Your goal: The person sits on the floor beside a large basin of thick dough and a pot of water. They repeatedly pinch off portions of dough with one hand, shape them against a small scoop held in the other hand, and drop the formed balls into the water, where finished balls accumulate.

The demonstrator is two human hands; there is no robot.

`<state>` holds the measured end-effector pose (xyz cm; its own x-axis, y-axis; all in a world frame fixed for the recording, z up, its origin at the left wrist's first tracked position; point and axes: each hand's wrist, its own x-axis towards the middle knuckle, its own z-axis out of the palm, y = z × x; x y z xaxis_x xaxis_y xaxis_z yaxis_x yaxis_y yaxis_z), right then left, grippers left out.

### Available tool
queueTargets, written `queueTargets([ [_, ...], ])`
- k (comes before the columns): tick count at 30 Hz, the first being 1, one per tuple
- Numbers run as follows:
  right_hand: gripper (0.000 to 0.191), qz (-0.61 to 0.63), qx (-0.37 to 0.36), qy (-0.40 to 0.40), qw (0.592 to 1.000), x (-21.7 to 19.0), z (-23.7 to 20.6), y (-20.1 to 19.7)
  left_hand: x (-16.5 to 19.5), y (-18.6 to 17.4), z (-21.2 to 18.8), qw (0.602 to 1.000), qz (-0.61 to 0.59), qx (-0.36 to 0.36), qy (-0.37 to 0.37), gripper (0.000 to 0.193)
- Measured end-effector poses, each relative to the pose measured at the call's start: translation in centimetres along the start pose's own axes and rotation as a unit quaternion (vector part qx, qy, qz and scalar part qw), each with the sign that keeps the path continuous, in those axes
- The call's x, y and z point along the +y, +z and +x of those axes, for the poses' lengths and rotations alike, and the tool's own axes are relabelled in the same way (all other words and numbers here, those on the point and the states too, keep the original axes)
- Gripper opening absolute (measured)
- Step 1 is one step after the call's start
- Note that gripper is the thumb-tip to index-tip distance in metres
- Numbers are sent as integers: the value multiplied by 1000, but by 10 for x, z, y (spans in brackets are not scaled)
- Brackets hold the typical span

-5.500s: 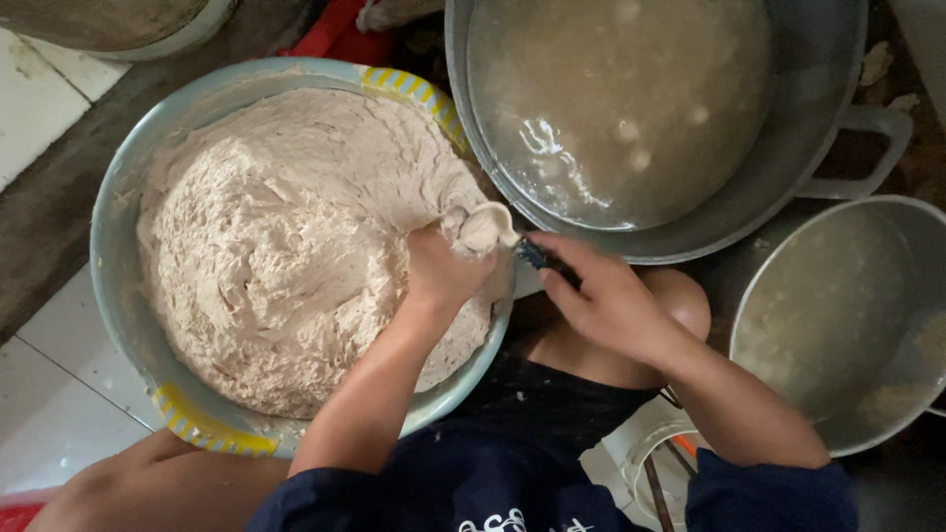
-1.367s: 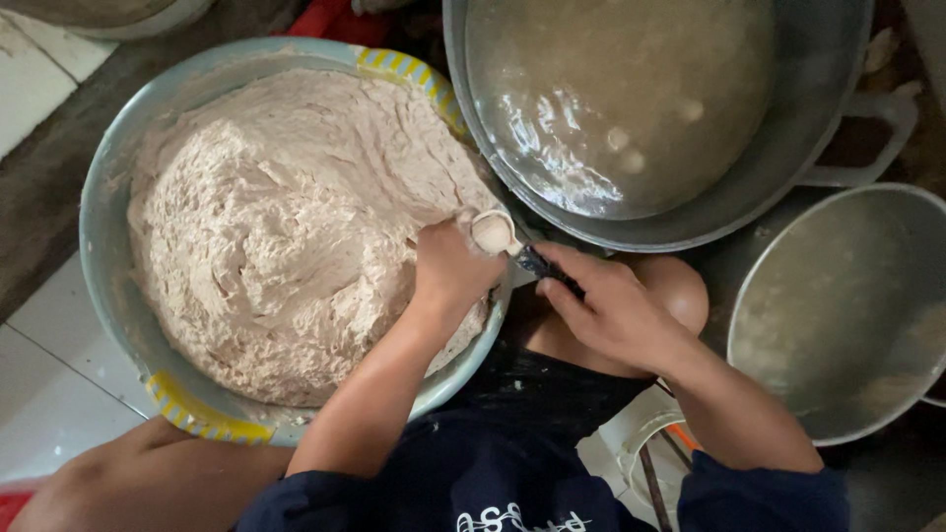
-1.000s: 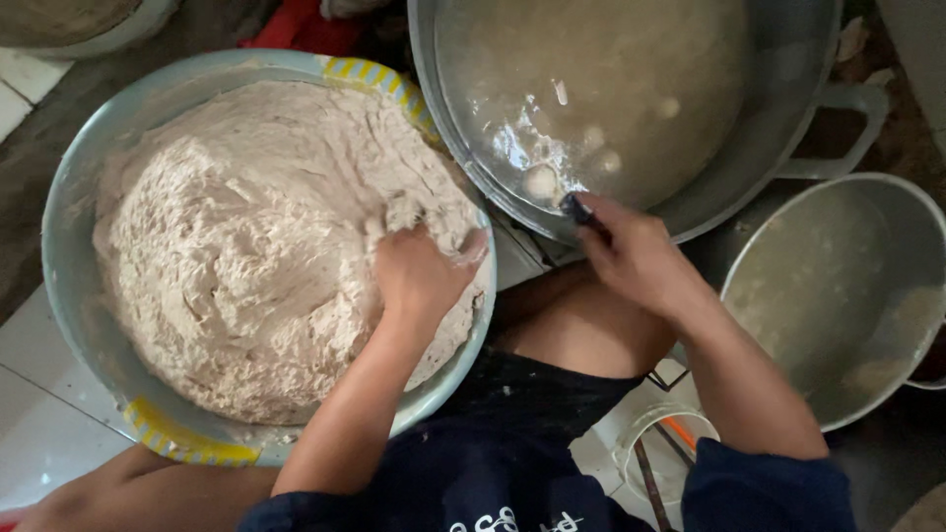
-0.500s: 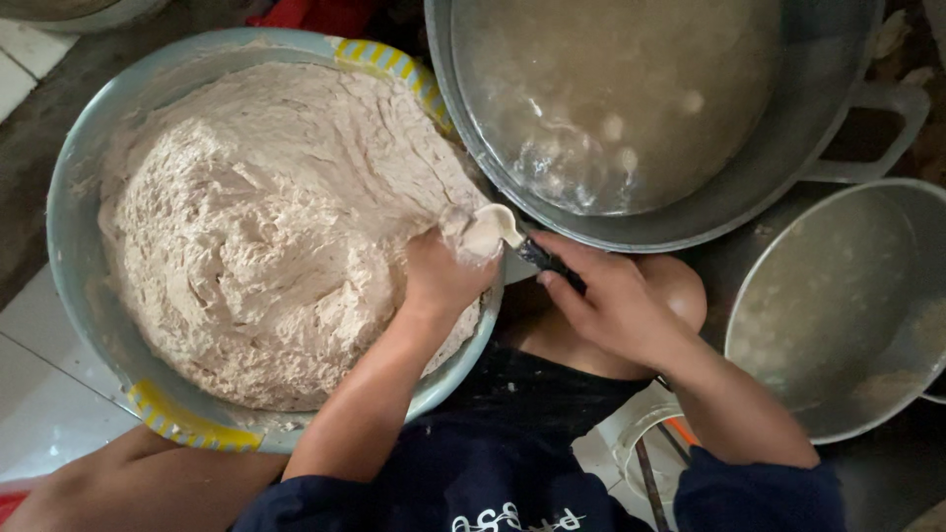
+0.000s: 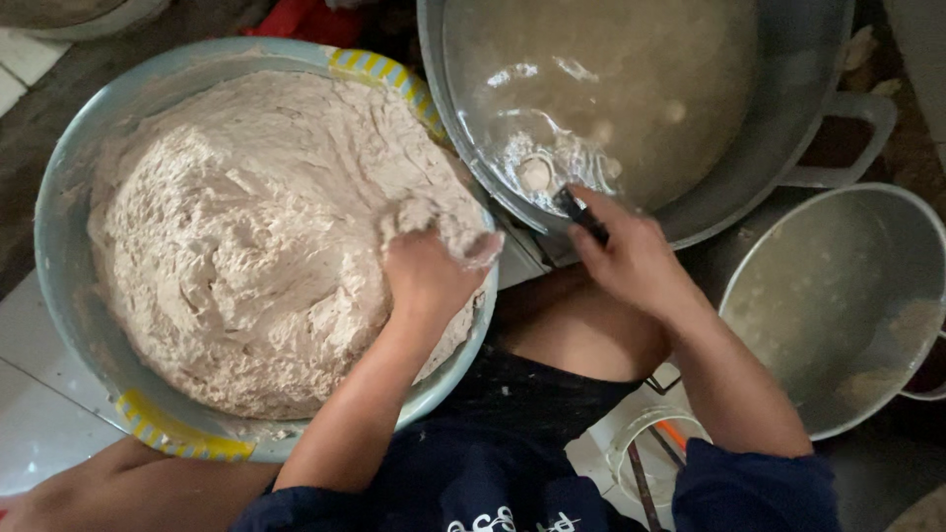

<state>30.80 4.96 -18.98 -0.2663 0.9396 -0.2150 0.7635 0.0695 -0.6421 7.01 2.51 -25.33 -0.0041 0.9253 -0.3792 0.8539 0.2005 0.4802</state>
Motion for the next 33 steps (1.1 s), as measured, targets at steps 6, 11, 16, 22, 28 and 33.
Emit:
queueTargets([
  [6, 42, -20, 21, 6, 1000, 3, 10, -3, -11, 13, -3, 954, -152, 201, 161, 31],
  [11, 45, 99, -78, 10, 992, -23, -18, 7, -11, 24, -6, 928, -291, 201, 114, 24],
  [16, 50, 137, -118, -6, 984, -43, -30, 20, -10, 28, -4, 938, -263, 188, 123, 22],
  [22, 51, 304, -230, 112, 918, -40, -11, 21, -4, 5, 3, 994, -92, 55, 5, 41],
  [28, 47, 357, -165, 146, 908, -13, 40, 14, -7, -29, -6, 993, 67, -83, -49, 77],
  [33, 50, 261, -38, 196, 945, 15, 95, 17, -6, -18, -58, 985, 120, -123, -15, 90],
])
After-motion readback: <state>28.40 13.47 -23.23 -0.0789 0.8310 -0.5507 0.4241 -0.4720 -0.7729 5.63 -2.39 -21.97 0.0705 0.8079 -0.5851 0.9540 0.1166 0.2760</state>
